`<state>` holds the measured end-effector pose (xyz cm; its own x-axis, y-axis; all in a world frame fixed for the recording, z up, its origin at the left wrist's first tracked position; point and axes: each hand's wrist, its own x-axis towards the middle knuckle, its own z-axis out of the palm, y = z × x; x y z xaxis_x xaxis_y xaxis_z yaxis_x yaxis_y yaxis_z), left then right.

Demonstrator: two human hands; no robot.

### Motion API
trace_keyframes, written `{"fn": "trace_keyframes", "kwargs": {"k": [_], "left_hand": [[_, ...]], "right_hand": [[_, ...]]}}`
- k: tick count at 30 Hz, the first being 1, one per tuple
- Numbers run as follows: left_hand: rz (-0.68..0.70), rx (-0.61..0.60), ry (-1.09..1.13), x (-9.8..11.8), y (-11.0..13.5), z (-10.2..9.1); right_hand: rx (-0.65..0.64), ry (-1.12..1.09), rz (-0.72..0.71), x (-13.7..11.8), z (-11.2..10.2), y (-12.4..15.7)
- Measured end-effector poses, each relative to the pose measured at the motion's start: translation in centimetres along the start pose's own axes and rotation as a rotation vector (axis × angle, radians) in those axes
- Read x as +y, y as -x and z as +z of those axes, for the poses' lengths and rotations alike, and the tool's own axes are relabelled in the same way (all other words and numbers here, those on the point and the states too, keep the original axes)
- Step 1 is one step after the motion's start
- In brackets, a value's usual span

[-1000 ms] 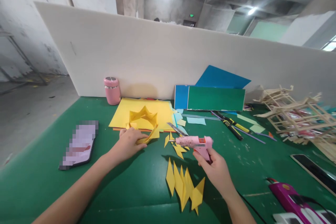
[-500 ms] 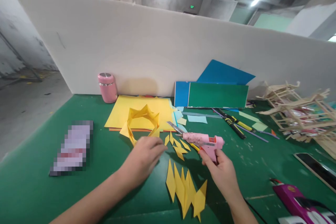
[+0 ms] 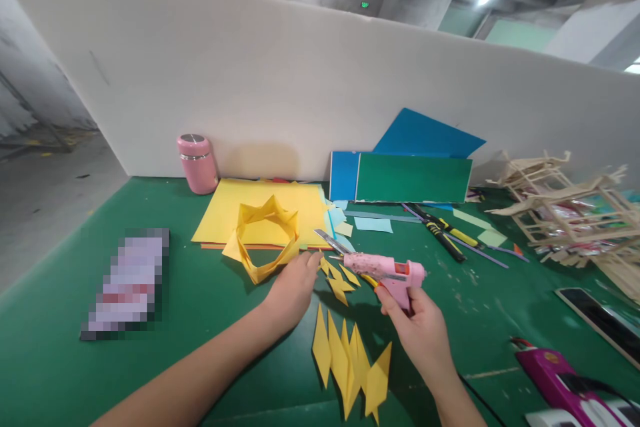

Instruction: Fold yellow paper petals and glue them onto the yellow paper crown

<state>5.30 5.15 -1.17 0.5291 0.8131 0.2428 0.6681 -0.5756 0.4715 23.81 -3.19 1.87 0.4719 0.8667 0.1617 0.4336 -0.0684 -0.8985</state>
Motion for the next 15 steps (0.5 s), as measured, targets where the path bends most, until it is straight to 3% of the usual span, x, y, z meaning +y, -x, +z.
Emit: {"fn": "trace_keyframes", "kwargs": {"k": [5,9,13,15], "left_hand": [[-0.067,-0.033,0.2,0.6,0.6,-1.2],[-0.109,-0.098,0.399,1.5,1.6,-4.0],[-0.302,-0.133,0.964,1.9,2.4,-6.9],[-0.389,-0.142,1.073,1.6,2.7,-7.6]], "right_hand": [[-0.014,-0.021,0.044,-0.1,-0.1,0.1],[-0.069,-0.027,-0.015,-0.5,0.0,0.1],[-0.105,-0.045,-0.049,-2.1,0.0,-0.5],[-0.13,-0.067,-0.053,-2.9,0.1,-0.9]]}}
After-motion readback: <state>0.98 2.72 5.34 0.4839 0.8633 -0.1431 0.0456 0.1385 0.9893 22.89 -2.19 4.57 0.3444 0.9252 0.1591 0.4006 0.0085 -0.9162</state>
